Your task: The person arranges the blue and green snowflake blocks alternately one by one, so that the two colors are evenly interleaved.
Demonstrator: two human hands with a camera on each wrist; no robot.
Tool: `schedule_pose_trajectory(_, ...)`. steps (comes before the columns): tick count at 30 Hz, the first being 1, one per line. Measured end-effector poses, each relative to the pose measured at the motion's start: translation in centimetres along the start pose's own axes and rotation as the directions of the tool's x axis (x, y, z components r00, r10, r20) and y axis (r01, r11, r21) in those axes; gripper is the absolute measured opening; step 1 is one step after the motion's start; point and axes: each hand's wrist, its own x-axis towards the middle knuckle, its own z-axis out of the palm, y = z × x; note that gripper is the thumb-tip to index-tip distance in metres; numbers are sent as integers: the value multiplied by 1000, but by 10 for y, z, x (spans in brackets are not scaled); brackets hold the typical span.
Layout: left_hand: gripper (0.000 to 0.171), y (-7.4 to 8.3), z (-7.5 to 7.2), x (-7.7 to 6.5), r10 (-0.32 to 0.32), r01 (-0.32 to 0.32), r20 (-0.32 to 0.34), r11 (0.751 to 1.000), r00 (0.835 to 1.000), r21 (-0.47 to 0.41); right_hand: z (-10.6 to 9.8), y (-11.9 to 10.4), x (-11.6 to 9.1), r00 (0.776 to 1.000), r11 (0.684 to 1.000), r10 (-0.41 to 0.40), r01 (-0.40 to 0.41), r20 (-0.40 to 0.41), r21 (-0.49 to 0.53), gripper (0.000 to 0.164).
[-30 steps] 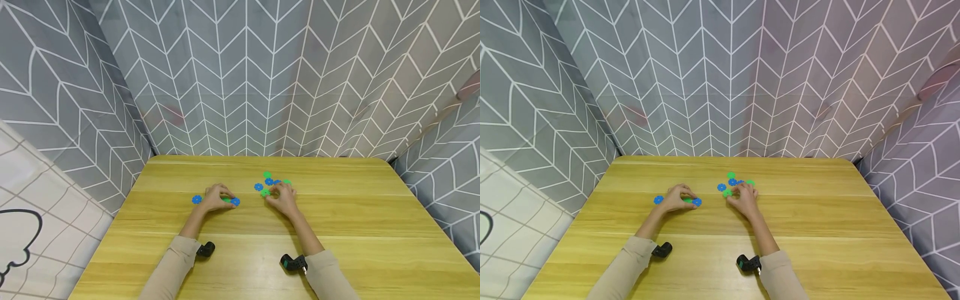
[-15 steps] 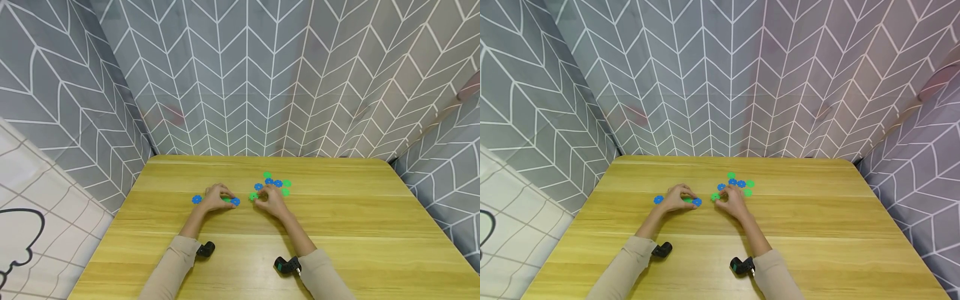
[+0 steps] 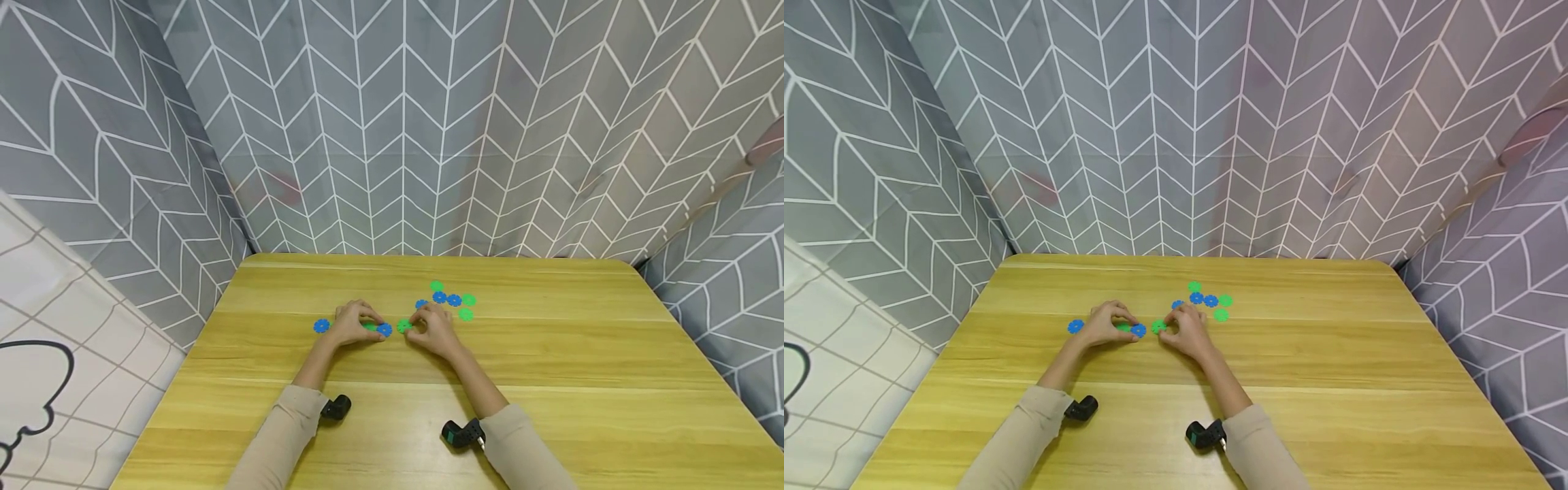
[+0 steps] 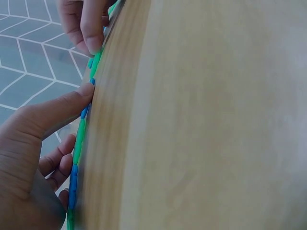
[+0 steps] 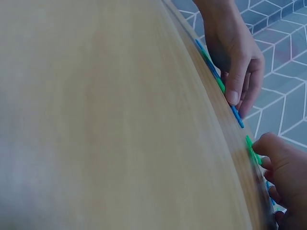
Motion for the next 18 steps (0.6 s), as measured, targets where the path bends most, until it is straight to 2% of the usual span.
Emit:
schedule_pose_trajectory(3, 27, 0, 0, -1, 6, -6, -2, 1000, 1000, 5, 0, -3, 0, 1000, 1000, 10, -10, 17, -14, 17)
schedule_pose_trajectory(18, 26, 1, 0, 1, -8, 8, 9, 1000, 1000, 14, 1, -8, 0, 999, 997, -7, 10, 33, -75, 18)
